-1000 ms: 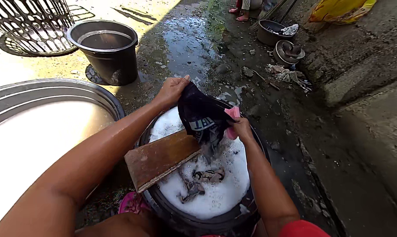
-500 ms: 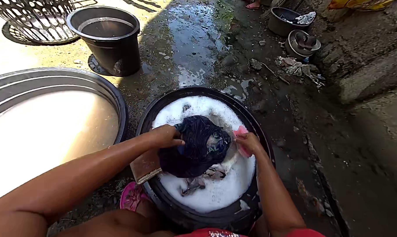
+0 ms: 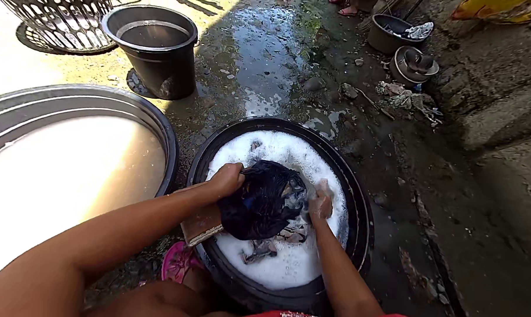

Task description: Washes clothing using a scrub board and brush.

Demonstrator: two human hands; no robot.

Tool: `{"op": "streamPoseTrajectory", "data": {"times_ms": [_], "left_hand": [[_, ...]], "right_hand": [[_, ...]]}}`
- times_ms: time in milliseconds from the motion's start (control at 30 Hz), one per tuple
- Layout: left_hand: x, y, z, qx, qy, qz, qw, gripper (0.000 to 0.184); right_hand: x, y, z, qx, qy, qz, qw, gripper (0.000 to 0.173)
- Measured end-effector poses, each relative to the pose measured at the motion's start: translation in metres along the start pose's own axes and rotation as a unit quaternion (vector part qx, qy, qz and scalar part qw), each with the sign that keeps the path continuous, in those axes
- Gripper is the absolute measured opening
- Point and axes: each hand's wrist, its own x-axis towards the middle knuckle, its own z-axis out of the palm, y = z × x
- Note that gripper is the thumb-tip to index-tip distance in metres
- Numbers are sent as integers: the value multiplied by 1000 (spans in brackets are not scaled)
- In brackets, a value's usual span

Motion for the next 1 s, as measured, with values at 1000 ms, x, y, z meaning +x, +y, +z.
{"op": "streamPoseTrajectory", "data": {"times_ms": [1000], "left_hand": [[-59,-5,8,247,-207,-94,942,49]], "right_hand": [[-87,-144,-18,91,-320,-254,908,38]]}}
